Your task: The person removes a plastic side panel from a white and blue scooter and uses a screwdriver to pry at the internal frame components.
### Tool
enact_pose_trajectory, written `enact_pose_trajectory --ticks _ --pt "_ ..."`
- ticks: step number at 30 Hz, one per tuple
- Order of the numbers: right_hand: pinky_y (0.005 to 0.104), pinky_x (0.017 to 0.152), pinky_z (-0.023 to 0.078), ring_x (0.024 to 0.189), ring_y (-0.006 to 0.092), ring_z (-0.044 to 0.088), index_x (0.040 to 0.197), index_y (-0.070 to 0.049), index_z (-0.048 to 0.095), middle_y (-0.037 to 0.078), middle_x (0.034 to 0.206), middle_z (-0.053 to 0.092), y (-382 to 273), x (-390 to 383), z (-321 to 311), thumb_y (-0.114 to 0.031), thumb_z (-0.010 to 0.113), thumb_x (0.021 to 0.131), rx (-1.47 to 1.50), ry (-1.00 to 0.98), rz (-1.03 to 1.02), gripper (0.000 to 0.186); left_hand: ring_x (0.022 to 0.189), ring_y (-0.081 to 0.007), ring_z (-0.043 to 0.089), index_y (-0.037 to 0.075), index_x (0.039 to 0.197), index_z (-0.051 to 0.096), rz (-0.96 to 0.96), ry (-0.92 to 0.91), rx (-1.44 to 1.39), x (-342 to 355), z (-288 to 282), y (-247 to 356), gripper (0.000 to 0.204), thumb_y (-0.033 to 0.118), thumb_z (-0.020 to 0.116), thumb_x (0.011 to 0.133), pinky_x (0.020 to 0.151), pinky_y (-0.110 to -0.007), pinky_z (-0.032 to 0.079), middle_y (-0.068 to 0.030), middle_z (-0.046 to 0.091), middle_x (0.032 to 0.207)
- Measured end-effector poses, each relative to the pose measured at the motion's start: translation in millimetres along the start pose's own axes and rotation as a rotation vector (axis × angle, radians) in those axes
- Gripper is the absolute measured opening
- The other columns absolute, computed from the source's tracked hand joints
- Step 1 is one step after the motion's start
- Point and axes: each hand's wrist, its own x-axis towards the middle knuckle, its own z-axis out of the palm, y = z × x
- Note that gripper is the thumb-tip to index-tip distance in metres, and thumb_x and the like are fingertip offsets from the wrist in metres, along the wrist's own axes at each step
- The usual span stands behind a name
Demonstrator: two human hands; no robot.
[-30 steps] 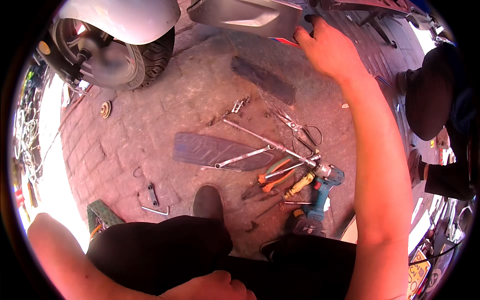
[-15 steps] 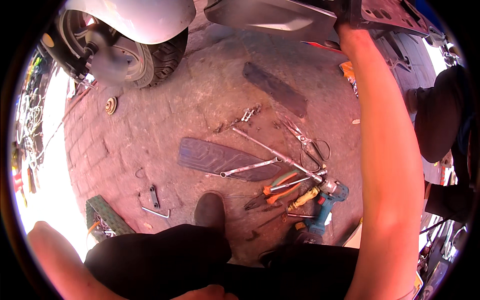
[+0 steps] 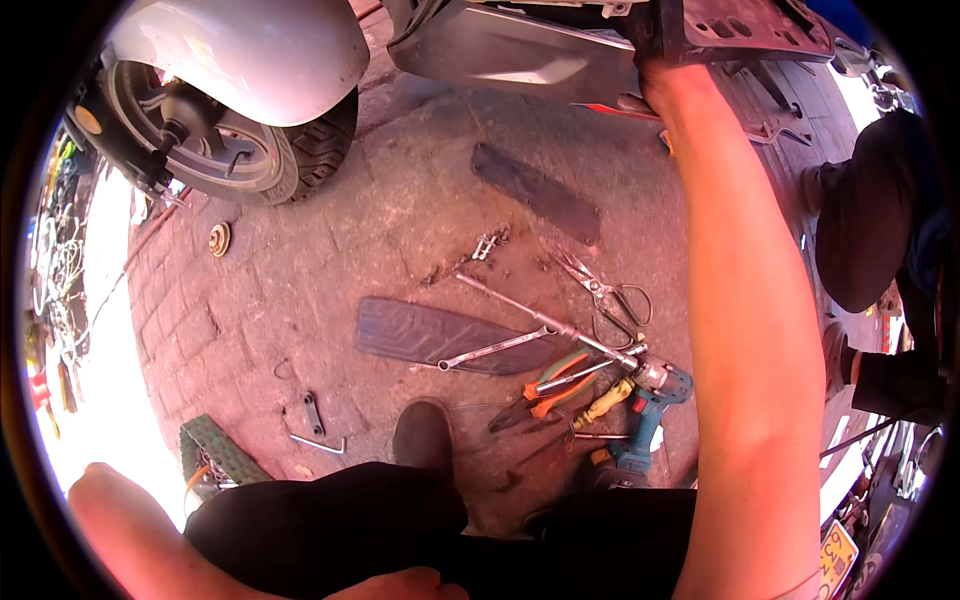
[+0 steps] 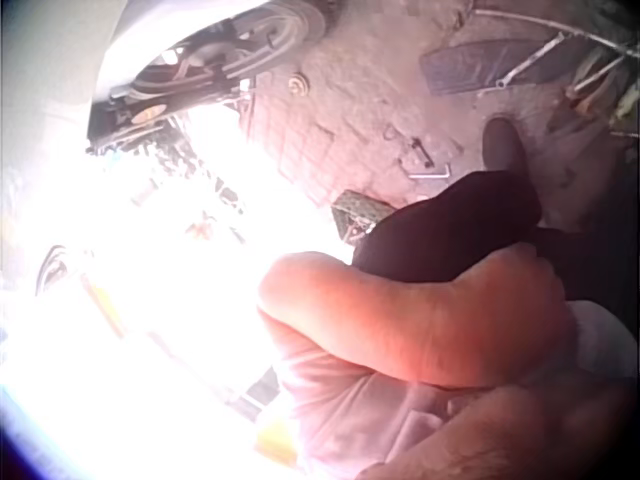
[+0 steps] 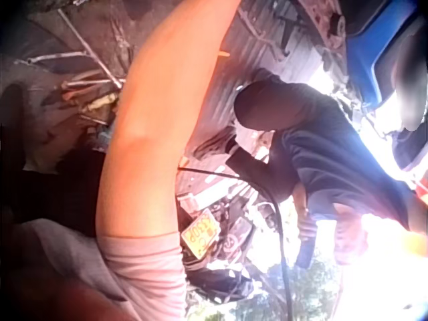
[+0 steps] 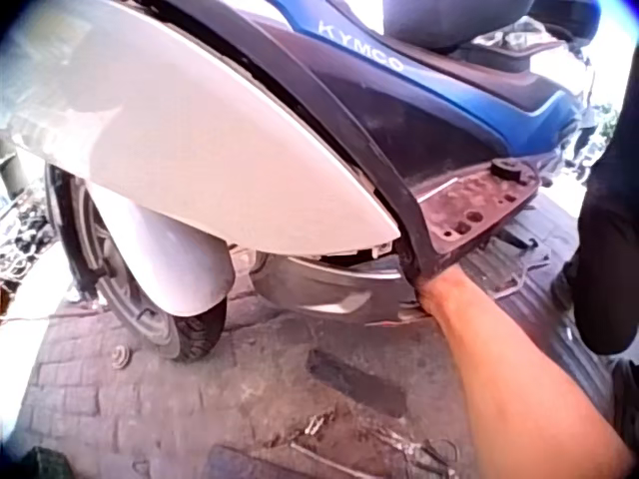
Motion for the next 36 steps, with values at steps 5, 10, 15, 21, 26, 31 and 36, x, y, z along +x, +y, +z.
enact_pose_trajectory --ticks 5,10,15,21,26,31,36 --pt "0.0457 0.103 0.048 0.12 0.0303 0.064 0.137 -0.006 0.059 0.016 0.123 0.066 0.8 -1.4 6.4 -0.035 0.053 0.104 -0.002 0.009 -0.01 0.045 0.079 -0.022 0.07 0.015 0.085 0.071 -0.002 0.011 -0.039 -0.6 4.1 0.6 0.018 0.024 0.058 0.093 0.07 -0.036 0.051 -0.0034 0.071 0.079" --pt "0.0456 0.105 0.047 0.122 0.0304 0.062 0.139 -0.007 0.059 0.016 0.126 0.065 -2.6 -2.5 7.7 -0.035 0.052 0.105 0.004 0.023 -0.029 0.045 0.08 -0.0223 0.07 0.015 0.084 0.07 0.015 0.017 -0.027 -4.6 -8.8 0.1 0.017 0.024 0.059 0.093 0.07 -0.036 0.051 -0.0037 0.071 0.079" --pt "0.0456 0.106 0.046 0.124 0.0305 0.061 0.14 -0.008 0.058 0.015 0.129 0.063 -2.5 -8.0 13.3 -0.035 0.052 0.105 0.008 0.01 -0.042 0.045 0.079 -0.0228 0.07 0.014 0.082 0.071 0.01 0.008 0.045 5.1 -19.7 -0.1 0.016 0.023 0.06 0.09 0.071 -0.037 0.051 -0.0045 0.071 0.079" --pt "0.0455 0.109 0.044 0.127 0.0306 0.059 0.141 -0.009 0.058 0.015 0.133 0.062 -6.8 -9.7 9.7 -0.035 0.051 0.106 0.006 -0.016 -0.071 0.045 0.078 -0.0236 0.07 0.013 0.083 0.071 0.021 0.128 0.058 17.2 -7.6 -1.4 0.014 0.022 0.062 0.087 0.07 -0.037 0.051 -0.0057 0.072 0.079" --pt "0.0455 0.11 0.043 0.129 0.0306 0.057 0.142 -0.01 0.057 0.015 0.136 0.061 -8.2 -5.3 -4.1 -0.035 0.05 0.106 -0.005 -0.017 -0.085 0.045 0.079 -0.0241 0.069 0.012 0.084 0.07 -0.014 -0.009 0.058 16.2 -20.8 -3.9 0.015 0.023 0.061 0.088 0.074 -0.038 0.051 -0.0054 0.072 0.08" --pt "0.0455 0.112 0.042 0.131 0.0307 0.055 0.144 -0.011 0.057 0.014 0.139 0.059 -5.7 -5.1 -3.7 -0.035 0.05 0.106 0.02 -0.04 -0.088 0.045 0.081 -0.0241 0.068 0.011 0.087 0.068 0.011 0.135 0.088 14.5 -9.7 -15.2 0.018 0.025 0.059 0.091 0.074 -0.038 0.051 -0.0062 0.071 0.082" --pt "0.0454 0.114 0.041 0.133 0.0308 0.053 0.145 -0.011 0.056 0.014 0.141 0.058 -6.9 -4.7 -8.2 -0.035 0.049 0.107 0.029 -0.057 -0.104 0.045 0.081 -0.0243 0.069 0.01 0.088 0.068 0.021 0.106 0.092 25.2 -21.2 -20.4 0.019 0.026 0.058 0.093 0.073 -0.038 0.051 -0.0073 0.071 0.084"
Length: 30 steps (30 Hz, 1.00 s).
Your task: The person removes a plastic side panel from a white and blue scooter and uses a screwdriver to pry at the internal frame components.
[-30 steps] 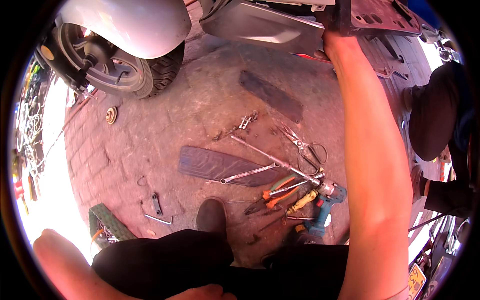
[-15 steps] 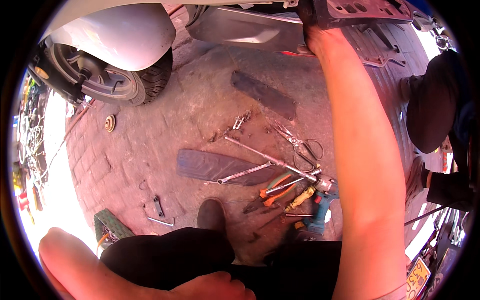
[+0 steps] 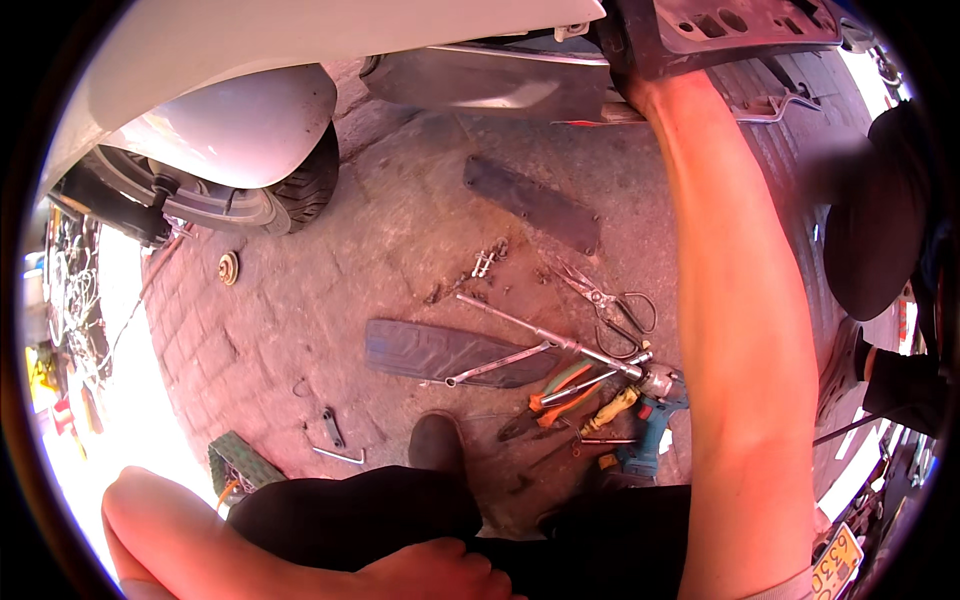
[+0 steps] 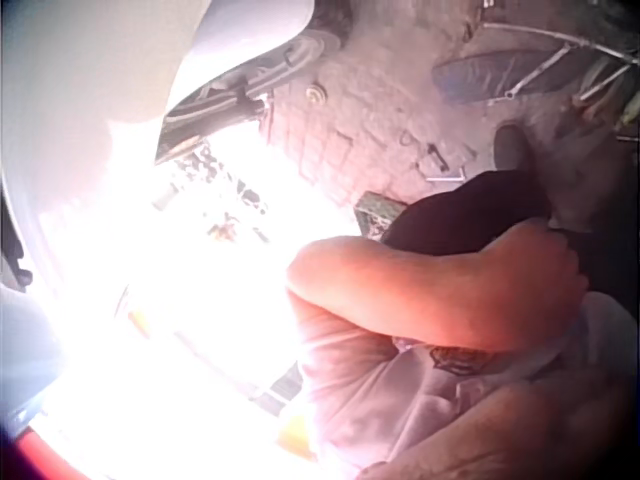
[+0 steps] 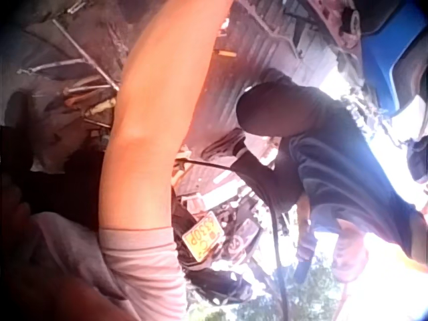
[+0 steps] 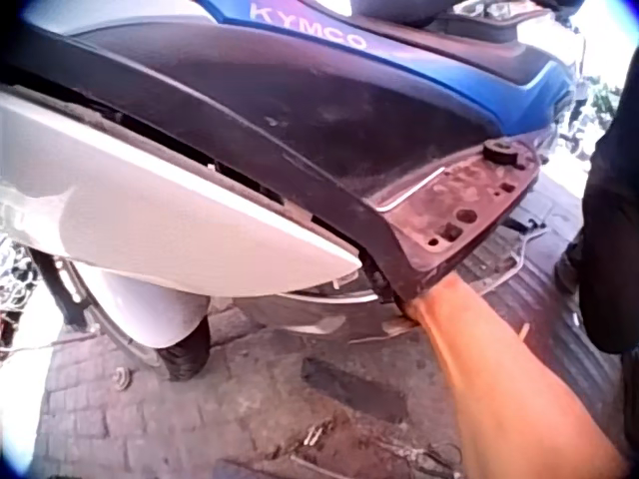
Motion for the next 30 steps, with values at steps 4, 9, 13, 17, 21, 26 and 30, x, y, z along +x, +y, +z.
enact_pose_trajectory --ticks 4,9,13,17,21,26,30 --pt "0.0454 0.115 0.04 0.135 0.0308 0.052 0.146 -0.012 0.056 0.014 0.144 0.057 0.9 2.2 -6.0 -0.036 0.049 0.107 -0.018 -0.013 -0.013 0.046 0.08 -0.0259 0.071 0.009 0.091 0.07 -0.024 -0.157 -0.019 12.7 -16.8 -3.4 0.023 0.026 0.056 0.094 0.069 -0.04 0.053 -0.0093 0.073 0.085" --pt "0.0454 0.117 0.039 0.137 0.0309 0.05 0.147 -0.013 0.055 0.013 0.147 0.056 -1.8 1.6 -6.8 -0.036 0.048 0.108 -0.033 -0.043 -0.046 0.046 0.082 -0.0295 0.073 0.007 0.093 0.071 -0.049 -0.104 0.014 13.6 -7.0 7.6 0.024 0.024 0.055 0.096 0.072 -0.044 0.056 -0.0119 0.074 0.086" --pt "0.0453 0.118 0.038 0.139 0.0309 0.049 0.148 -0.013 0.055 0.013 0.149 0.055 -0.1 3.9 -1.6 -0.036 0.048 0.108 -0.051 -0.095 -0.074 0.046 0.086 -0.0315 0.074 0.005 0.095 0.071 -0.044 -0.153 0.022 11.5 -10.7 18.8 0.025 0.027 0.057 0.095 0.074 -0.045 0.057 -0.0136 0.075 0.088" --pt "0.0453 0.12 0.037 0.141 0.031 0.048 0.149 -0.014 0.054 0.013 0.151 0.054 7.1 10.3 -12.0 -0.036 0.047 0.108 -0.14 -0.176 -0.107 0.046 0.086 -0.0351 0.073 0.003 0.1 0.068 0.004 -0.111 0.096 14.5 -11.8 13.5 0.031 0.032 0.06 0.095 0.076 -0.047 0.057 -0.017 0.074 0.09" --pt "0.0441 0.122 0.035 0.144 0.03 0.045 0.151 -0.015 0.052 0.011 0.154 0.052 14.0 21.8 46.5 -0.039 0.043 0.109 -0.18 -0.249 -0.083 0.049 0.086 -0.0395 0.072 0.002 0.101 0.067 -0.037 0.013 -0.015 0.5 2.8 25.0 0.036 0.037 0.062 0.095 0.077 -0.05 0.057 -0.0202 0.072 0.089" --pt "0.0446 0.122 0.034 0.145 0.0301 0.044 0.152 -0.015 0.051 0.01 0.155 0.051 31.3 17.8 23.5 -0.041 0.042 0.109 -0.22 -0.196 0.012 0.051 0.087 -0.0414 0.071 0.002 0.099 0.065 0.107 0.089 0.052 16.7 -6.2 5.6 0.039 0.04 0.063 0.096 0.079 -0.052 0.056 -0.0213 0.071 0.088" --pt "0.045 0.123 0.034 0.145 0.0302 0.043 0.152 -0.015 0.05 0.01 0.156 0.05 23.9 20.1 25.9 -0.042 0.041 0.109 -0.204 -0.162 0.039 0.052 0.087 -0.0413 0.071 0.002 0.098 0.065 0.098 0.114 0.031 9.3 -4.1 7.0 0.039 0.041 0.063 0.096 0.078 -0.052 0.056 -0.0209 0.071 0.088"
